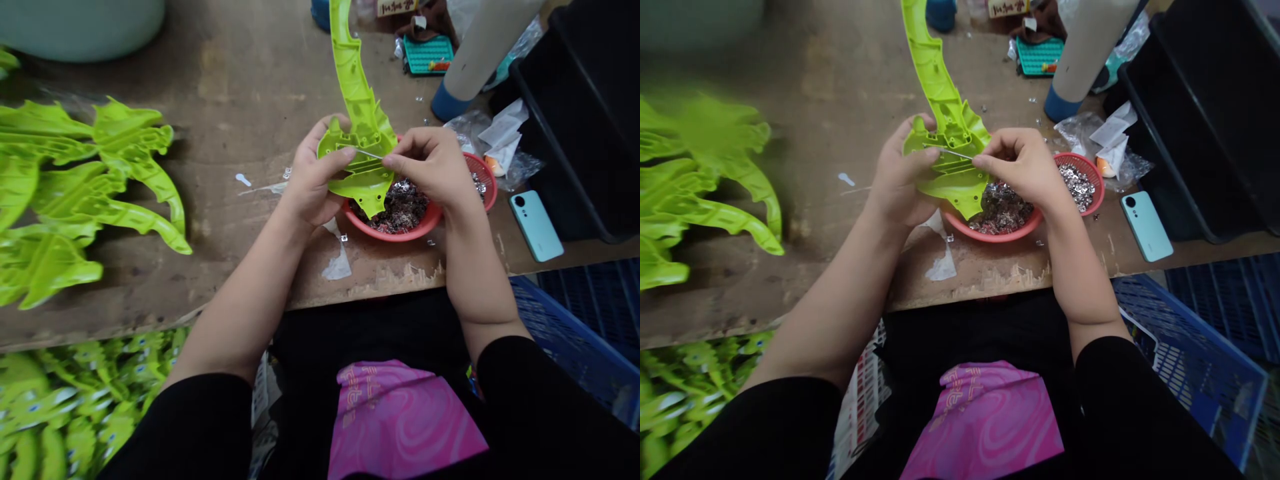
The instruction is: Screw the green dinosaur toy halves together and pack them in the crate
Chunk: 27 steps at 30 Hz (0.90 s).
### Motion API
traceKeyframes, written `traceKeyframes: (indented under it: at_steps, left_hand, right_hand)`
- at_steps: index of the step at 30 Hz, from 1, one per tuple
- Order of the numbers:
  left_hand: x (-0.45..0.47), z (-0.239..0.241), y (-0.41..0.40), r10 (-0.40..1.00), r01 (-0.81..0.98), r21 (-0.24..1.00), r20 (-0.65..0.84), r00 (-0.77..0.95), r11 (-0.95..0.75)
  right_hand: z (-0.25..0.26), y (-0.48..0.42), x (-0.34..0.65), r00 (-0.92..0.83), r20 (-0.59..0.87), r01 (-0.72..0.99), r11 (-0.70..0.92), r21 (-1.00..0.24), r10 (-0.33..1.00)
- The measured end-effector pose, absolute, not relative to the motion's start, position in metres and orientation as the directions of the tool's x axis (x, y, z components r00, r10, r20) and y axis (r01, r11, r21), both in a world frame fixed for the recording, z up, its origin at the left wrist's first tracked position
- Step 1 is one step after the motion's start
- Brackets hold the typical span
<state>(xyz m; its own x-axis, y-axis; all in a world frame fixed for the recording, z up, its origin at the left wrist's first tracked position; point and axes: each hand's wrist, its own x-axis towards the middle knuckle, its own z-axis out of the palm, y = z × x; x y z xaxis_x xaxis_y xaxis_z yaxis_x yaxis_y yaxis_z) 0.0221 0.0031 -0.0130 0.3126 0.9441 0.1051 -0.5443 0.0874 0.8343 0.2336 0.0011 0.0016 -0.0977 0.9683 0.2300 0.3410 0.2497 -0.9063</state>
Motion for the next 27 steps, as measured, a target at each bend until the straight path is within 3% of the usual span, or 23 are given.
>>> traceKeyframes:
  at_steps: [10, 15, 20, 27]
  left_hand:
    - [0.026, -0.027, 0.011, 0.958, -0.518, 0.855, 0.159, 0.237, -0.014]
    - [0.026, -0.023, 0.010, 0.955, -0.551, 0.834, 0.143, 0.260, 0.025]
    - [0.026, -0.019, 0.006, 0.947, -0.603, 0.796, 0.153, 0.283, 0.052]
    - [0.029, -0.012, -0.006, 0.941, -0.569, 0.817, 0.118, 0.317, 0.090]
  right_hand:
    - [0.012, -0.005, 0.231, 0.003, 0.132, 0.320, 0.124, -0.939, 0.991]
    - [0.012, -0.004, 0.229, 0.019, 0.209, 0.347, 0.190, -0.919, 0.978]
    - [0.009, -0.003, 0.226, 0.032, 0.298, 0.261, 0.280, -0.924, 0.954]
    - [0.018, -0.006, 0.228, -0.060, 0.212, 0.278, 0.221, -0.935, 0.975]
